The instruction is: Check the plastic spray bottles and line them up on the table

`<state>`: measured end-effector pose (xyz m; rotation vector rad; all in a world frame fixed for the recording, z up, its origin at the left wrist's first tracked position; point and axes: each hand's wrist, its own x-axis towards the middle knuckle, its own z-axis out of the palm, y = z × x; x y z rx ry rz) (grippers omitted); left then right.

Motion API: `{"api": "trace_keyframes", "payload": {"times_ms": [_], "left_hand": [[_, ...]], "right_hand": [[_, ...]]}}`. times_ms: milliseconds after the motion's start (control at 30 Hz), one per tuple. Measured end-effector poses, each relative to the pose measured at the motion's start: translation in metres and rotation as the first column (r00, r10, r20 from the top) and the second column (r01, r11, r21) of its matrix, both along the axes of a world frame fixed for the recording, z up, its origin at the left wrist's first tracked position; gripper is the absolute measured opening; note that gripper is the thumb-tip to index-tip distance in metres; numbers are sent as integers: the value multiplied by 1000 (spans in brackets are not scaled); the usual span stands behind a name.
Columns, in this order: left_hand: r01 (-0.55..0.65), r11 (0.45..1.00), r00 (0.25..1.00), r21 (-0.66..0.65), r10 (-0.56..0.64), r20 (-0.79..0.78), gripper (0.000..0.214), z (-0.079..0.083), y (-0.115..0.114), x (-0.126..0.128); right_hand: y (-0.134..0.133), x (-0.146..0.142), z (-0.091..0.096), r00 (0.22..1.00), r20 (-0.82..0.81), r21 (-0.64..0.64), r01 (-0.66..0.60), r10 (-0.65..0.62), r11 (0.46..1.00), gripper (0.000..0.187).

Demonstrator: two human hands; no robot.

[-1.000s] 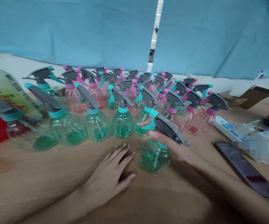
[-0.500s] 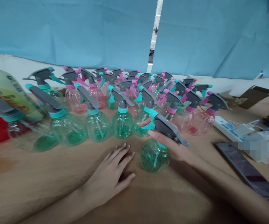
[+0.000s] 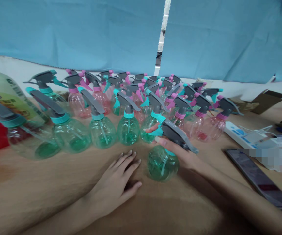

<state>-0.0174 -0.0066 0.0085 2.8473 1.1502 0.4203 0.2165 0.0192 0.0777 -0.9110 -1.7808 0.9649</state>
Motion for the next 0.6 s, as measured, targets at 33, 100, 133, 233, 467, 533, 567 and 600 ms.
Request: {"api": "trace_keyframes", "payload": {"times_ms": [33, 100, 133, 233, 467, 533, 567, 600], "left_hand": [[0, 1000, 1000, -1, 0, -9, 50, 0, 0, 0], [0, 1000, 1000, -2, 0, -22, 50, 1, 0, 0], [0, 1000, 1000, -3, 0, -25, 50, 1, 0, 0], [-5, 1000, 1000, -6, 5, -25, 50, 1, 0, 0], [1, 1000, 1000, -4, -1, -15, 49, 1, 0, 0], [6, 1000, 1000, 1, -6, -13, 49, 1, 0, 0], [8, 1000, 1000, 2, -8, -12, 49, 0, 0, 0], [7, 1000, 1000, 2, -7, -13, 50, 0, 0, 0]], "right_hand": [[0, 0, 0, 1000, -5, 2, 1, -1, 1000, 29], [0, 0, 1, 1000, -9, 4, 3, -3, 1000, 29], [0, 0, 1, 1000, -8, 3, 6, -6, 1000, 29], [-1, -1, 1, 1000, -2, -1, 11, -11, 1000, 28], [0, 0, 0, 1000, -13, -1, -5, 5, 1000, 28], [0, 0, 0, 1000, -9, -11, -2, 2, 1000, 28], [0, 0, 0, 1000, -5, -12, 1, -1, 1000, 29], [-1, 0, 0, 1000, 0, -10, 5, -5, 1000, 30]]}}
